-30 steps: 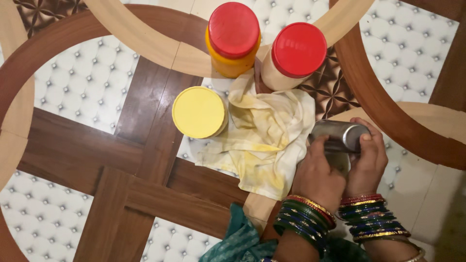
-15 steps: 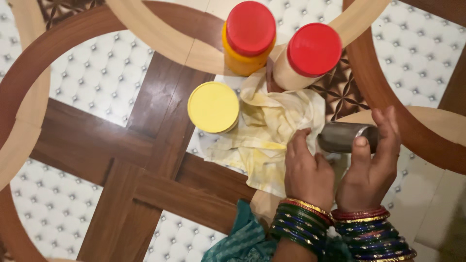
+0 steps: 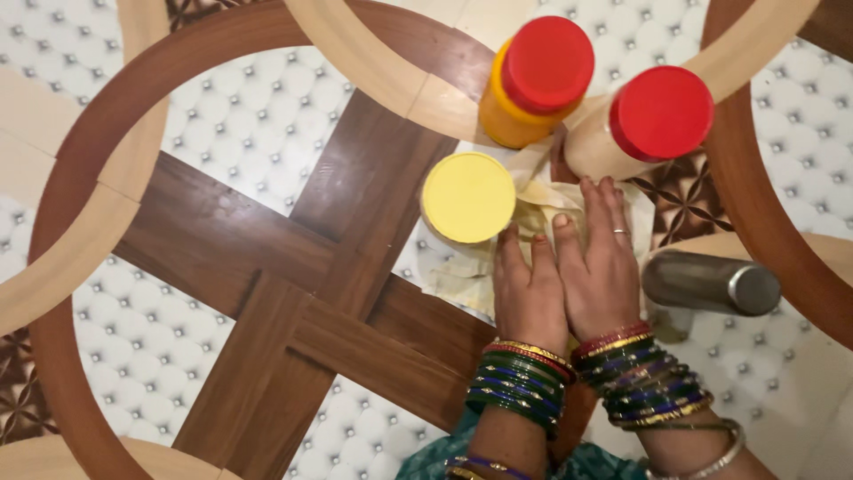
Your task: The person organizes various spice jars and metal cups on a cloth-covered surface, picking up and moving items by hand and wiping a translucent jar with a cloth.
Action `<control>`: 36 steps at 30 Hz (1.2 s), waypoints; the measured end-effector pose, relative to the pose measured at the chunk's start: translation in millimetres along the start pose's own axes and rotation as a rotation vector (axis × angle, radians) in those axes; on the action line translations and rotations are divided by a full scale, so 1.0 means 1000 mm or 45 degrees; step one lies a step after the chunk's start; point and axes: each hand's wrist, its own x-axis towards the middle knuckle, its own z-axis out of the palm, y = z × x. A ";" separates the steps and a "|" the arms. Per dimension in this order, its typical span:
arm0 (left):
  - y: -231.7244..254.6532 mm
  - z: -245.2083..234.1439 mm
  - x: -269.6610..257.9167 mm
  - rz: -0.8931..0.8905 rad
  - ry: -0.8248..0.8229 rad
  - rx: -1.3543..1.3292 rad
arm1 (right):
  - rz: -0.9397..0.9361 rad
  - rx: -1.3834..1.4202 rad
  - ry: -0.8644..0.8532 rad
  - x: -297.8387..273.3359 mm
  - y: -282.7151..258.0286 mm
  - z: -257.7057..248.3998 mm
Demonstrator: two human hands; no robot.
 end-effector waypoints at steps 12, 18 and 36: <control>-0.016 -0.001 0.019 -0.031 -0.265 -0.036 | 0.081 -0.605 -0.121 0.006 0.055 0.042; -0.027 0.006 0.014 -0.075 -0.350 -0.002 | 0.070 -0.603 -0.058 -0.009 0.061 0.030; 0.010 -0.049 -0.011 0.124 -0.011 0.266 | -0.323 -0.418 0.072 -0.019 0.052 0.046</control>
